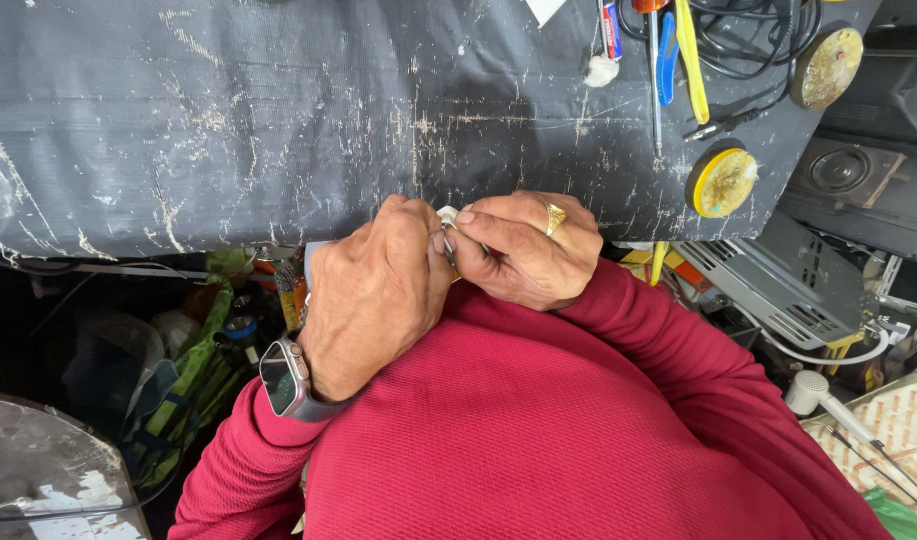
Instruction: The person opens the back cover of a white remote control, inserts a battery, and tests the buttons. They then use a screwdriver to tighten screws on the back of the remote before closing the cover and testing the buttons again.
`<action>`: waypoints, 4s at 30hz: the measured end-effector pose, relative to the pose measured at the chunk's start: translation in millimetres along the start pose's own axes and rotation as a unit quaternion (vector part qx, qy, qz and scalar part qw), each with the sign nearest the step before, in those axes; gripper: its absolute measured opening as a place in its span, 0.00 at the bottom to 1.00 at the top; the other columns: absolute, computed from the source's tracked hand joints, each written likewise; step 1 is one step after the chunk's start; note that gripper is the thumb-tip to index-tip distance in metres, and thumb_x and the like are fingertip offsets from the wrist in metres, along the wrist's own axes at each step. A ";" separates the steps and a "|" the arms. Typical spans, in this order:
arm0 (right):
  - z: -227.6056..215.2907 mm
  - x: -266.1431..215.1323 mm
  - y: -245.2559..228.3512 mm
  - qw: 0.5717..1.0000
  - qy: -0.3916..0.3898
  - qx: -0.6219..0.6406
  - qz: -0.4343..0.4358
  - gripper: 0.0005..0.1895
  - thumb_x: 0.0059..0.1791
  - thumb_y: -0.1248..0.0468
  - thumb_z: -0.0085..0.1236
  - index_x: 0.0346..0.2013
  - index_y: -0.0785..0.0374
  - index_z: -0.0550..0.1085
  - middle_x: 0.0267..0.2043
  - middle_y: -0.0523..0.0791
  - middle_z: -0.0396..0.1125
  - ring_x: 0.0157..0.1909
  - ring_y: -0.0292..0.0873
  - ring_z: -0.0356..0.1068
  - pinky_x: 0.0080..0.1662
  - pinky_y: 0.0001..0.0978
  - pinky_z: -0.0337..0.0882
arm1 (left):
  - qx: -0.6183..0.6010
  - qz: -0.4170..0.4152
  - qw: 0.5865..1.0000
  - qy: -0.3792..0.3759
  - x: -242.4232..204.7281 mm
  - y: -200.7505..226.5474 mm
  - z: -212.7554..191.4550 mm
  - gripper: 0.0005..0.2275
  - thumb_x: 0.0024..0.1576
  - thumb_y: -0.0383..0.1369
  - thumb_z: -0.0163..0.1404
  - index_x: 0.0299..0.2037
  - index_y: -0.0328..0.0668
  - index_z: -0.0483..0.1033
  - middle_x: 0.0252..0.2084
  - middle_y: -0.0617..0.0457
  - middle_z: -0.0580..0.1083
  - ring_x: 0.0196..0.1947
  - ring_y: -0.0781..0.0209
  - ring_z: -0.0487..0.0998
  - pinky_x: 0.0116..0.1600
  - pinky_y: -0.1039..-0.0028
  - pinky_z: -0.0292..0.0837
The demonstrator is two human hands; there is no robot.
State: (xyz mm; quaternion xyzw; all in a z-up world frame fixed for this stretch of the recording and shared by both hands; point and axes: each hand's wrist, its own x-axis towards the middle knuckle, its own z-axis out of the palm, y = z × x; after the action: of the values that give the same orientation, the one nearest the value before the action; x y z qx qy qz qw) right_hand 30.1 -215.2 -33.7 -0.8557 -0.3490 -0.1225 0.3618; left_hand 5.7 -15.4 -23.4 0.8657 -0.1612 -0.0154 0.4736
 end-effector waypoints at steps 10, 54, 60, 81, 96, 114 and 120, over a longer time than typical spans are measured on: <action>2.3 0.2 0.5 1.000 0.012 0.001 0.007 0.13 0.47 0.74 0.72 0.39 0.67 0.74 0.36 0.47 0.73 0.32 0.39 0.75 0.30 0.28 0.73 | 0.017 0.004 1.000 -0.006 -0.7 -0.1 2.2 0.08 0.59 0.21 0.52 0.41 0.33 0.63 0.37 0.48 0.73 0.28 0.56 0.78 0.25 0.67 0.68; -8.1 -20.9 9.5 0.929 -0.078 0.285 0.224 0.23 0.52 0.74 0.66 0.61 0.70 0.70 0.36 0.44 0.72 0.34 0.31 0.71 0.39 0.22 0.72 | -0.233 -0.201 0.944 -0.117 16.2 2.3 -35.3 0.22 0.67 0.40 0.46 0.64 0.29 0.68 0.22 0.50 0.77 0.17 0.68 0.76 0.24 0.76 0.70; -10.5 -29.7 19.4 0.864 -0.087 0.369 0.332 0.19 0.56 0.74 0.62 0.62 0.70 0.75 0.35 0.45 0.71 0.35 0.29 0.66 0.39 0.21 0.66 | -0.080 -0.361 0.903 -0.218 4.8 -15.2 -63.9 0.24 0.67 0.44 0.45 0.72 0.46 0.68 0.26 0.40 0.77 0.21 0.52 0.79 0.26 0.65 0.70; 6.1 -4.1 3.9 0.785 0.020 0.507 0.355 0.18 0.56 0.70 0.60 0.59 0.68 0.67 0.53 0.47 0.71 0.53 0.37 0.72 0.57 0.31 0.74 | -0.633 -0.207 0.727 0.164 0.6 -43.1 2.1 0.16 0.68 0.30 0.48 0.63 0.33 0.64 0.53 0.48 0.77 0.51 0.60 0.82 0.50 0.69 0.84; 7.5 23.0 -2.8 0.801 -0.093 0.410 0.427 0.15 0.53 0.70 0.61 0.54 0.73 0.74 0.44 0.45 0.74 0.43 0.35 0.76 0.44 0.26 0.78 | -0.593 -0.129 0.790 0.086 -2.0 -47.3 -0.2 0.17 0.71 0.29 0.45 0.68 0.32 0.61 0.61 0.45 0.74 0.58 0.64 0.77 0.63 0.72 0.75; 12.9 18.1 -11.4 0.858 -0.124 0.293 0.403 0.10 0.49 0.69 0.69 0.31 0.71 0.75 0.33 0.46 0.76 0.35 0.32 0.73 0.38 0.26 0.76 | -0.663 -0.172 0.720 0.116 9.8 -42.9 21.3 0.14 0.70 0.31 0.46 0.61 0.32 0.62 0.52 0.38 0.76 0.48 0.52 0.82 0.54 0.61 0.83; -9.9 28.2 0.8 0.930 -0.027 0.129 0.343 0.08 0.49 0.63 0.68 0.35 0.66 0.80 0.31 0.46 0.75 0.27 0.35 0.71 0.32 0.26 0.70 | -0.613 -0.203 0.755 0.109 6.6 -38.4 8.4 0.14 0.68 0.28 0.44 0.61 0.32 0.61 0.49 0.37 0.76 0.43 0.50 0.82 0.49 0.60 0.83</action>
State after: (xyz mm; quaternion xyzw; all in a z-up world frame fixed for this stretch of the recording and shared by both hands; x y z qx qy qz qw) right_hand 51.5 -208.2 -14.1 -0.8721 -0.0568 0.0784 0.4797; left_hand 20.6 -5.0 -58.9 0.3979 0.1151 -0.1125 0.9032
